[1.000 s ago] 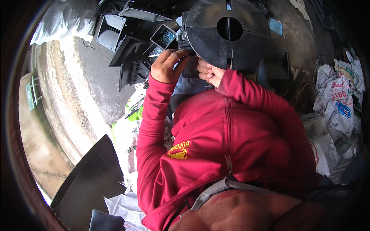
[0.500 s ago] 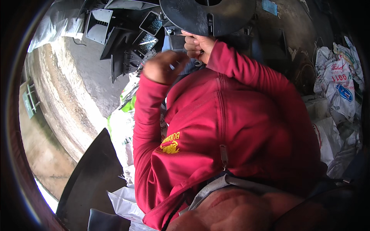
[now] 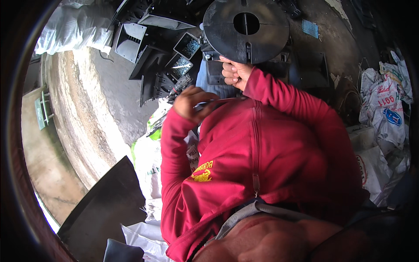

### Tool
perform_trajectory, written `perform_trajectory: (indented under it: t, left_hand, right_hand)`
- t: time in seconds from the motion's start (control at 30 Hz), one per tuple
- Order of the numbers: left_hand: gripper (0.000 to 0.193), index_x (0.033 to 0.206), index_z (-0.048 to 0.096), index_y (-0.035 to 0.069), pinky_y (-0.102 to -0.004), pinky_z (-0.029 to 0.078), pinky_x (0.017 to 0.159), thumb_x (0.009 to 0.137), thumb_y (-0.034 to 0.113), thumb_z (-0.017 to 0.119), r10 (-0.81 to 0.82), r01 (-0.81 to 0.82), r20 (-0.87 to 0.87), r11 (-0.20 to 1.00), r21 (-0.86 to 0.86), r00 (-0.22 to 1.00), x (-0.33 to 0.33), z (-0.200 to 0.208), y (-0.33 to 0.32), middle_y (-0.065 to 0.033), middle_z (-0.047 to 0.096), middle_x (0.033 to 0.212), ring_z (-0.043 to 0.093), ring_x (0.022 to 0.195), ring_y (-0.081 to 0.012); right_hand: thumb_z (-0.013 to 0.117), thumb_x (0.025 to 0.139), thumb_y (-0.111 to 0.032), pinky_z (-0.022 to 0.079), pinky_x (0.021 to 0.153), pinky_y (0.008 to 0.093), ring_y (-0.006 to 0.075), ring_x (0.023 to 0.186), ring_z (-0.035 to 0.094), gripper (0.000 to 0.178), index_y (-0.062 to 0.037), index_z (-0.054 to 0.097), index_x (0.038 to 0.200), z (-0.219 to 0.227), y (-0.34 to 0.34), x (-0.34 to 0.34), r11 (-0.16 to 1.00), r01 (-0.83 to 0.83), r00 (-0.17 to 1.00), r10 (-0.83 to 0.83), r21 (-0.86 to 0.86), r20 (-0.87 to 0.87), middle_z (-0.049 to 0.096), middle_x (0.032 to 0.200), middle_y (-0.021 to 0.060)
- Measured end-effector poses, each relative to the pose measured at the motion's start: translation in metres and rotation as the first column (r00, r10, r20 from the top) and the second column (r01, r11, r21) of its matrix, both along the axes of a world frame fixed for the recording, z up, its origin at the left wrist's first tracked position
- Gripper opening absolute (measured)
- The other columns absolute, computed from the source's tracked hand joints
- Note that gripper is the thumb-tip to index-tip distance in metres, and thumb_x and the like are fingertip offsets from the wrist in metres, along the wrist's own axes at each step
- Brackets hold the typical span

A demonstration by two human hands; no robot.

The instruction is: The person sits on the floor and assembles a metal part using a wrench. They pick up a metal plate, insert bolts, and tighten them with a wrench.

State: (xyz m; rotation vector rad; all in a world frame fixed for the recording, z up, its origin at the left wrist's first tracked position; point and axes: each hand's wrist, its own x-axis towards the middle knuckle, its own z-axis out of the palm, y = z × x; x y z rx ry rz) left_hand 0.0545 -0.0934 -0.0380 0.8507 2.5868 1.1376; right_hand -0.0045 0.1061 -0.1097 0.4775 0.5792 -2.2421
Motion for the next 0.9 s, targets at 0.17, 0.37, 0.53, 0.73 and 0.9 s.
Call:
perform_trajectory:
  t: [0.17, 0.37, 0.53, 0.73, 0.9]
  left_hand:
    - [0.014, 0.089, 0.068, 0.004, -0.0275, 0.05, 0.06, 0.075, 0.004, 0.069, 0.276, -0.291, 0.187, 0.955, 0.058, 0.943, 0.005, 0.012, -0.019, -0.0059, 0.065, 0.079, 0.064, 0.066, -0.0154]
    - [0.01, 0.082, 0.066, -0.001, -0.0262, 0.049, 0.066, 0.078, 0.007, 0.071, 0.366, -0.399, 0.18, 0.894, 0.206, 0.913, 0.007, -0.062, 0.019, -0.0071, 0.066, 0.084, 0.063, 0.076, -0.0156]
    - [0.014, 0.091, 0.063, -0.001, -0.026, 0.048, 0.061, 0.092, 0.011, 0.055, 0.431, -0.416, 0.015, 0.861, 0.293, 0.902, 0.014, -0.07, 0.029, -0.0072, 0.064, 0.075, 0.06, 0.067, -0.0149]
    - [0.022, 0.109, 0.06, 0.001, -0.0229, 0.047, 0.063, 0.089, 0.009, 0.061, 0.633, -0.569, 0.01, 0.69, 0.447, 0.774, -0.008, -0.049, 0.02, -0.0046, 0.061, 0.076, 0.059, 0.067, -0.0107]
    - [0.045, 0.117, 0.058, 0.002, -0.0246, 0.045, 0.08, 0.076, 0.004, 0.075, 0.563, -0.49, -0.012, 0.73, 0.476, 0.827, -0.048, -0.07, 0.02, -0.0061, 0.063, 0.099, 0.058, 0.09, -0.0124]
  right_hand:
    - [0.056, 0.092, -0.024, 0.023, 0.038, 0.0191, 0.0028, 0.041, 0.025, 0.029, -0.0173, 0.039, 0.07, 0.0, 0.001, -0.001, 1.0, 0.001, 1.0, -0.001, 0.005, -0.015, 0.03, 0.049, -0.0093]
    - [0.058, 0.091, -0.02, 0.023, 0.039, 0.0187, 0.0031, 0.041, 0.025, 0.026, -0.0164, 0.039, 0.072, 0.004, 0.0, -0.001, 1.0, 0.012, 1.0, -0.012, 0.004, 0.023, 0.031, 0.049, -0.0088]
    - [0.059, 0.09, -0.02, 0.024, 0.039, 0.0188, 0.0028, 0.042, 0.026, 0.026, -0.0166, 0.04, 0.072, 0.011, 0.0, -0.002, 0.998, 0.015, 1.0, -0.015, 0.056, -0.001, 0.031, 0.05, -0.0093]
    - [0.06, 0.089, -0.019, 0.024, 0.04, 0.019, 0.0028, 0.043, 0.026, 0.027, -0.0167, 0.04, 0.071, 0.015, -0.002, -0.001, 0.998, 0.019, 1.0, -0.019, 0.062, -0.003, 0.031, 0.05, -0.0088]
    - [0.059, 0.089, -0.02, 0.024, 0.04, 0.0193, 0.0031, 0.042, 0.027, 0.026, -0.0164, 0.04, 0.071, 0.016, -0.001, -0.001, 0.997, 0.013, 0.999, -0.01, 0.076, -0.033, 0.03, 0.05, -0.0088]
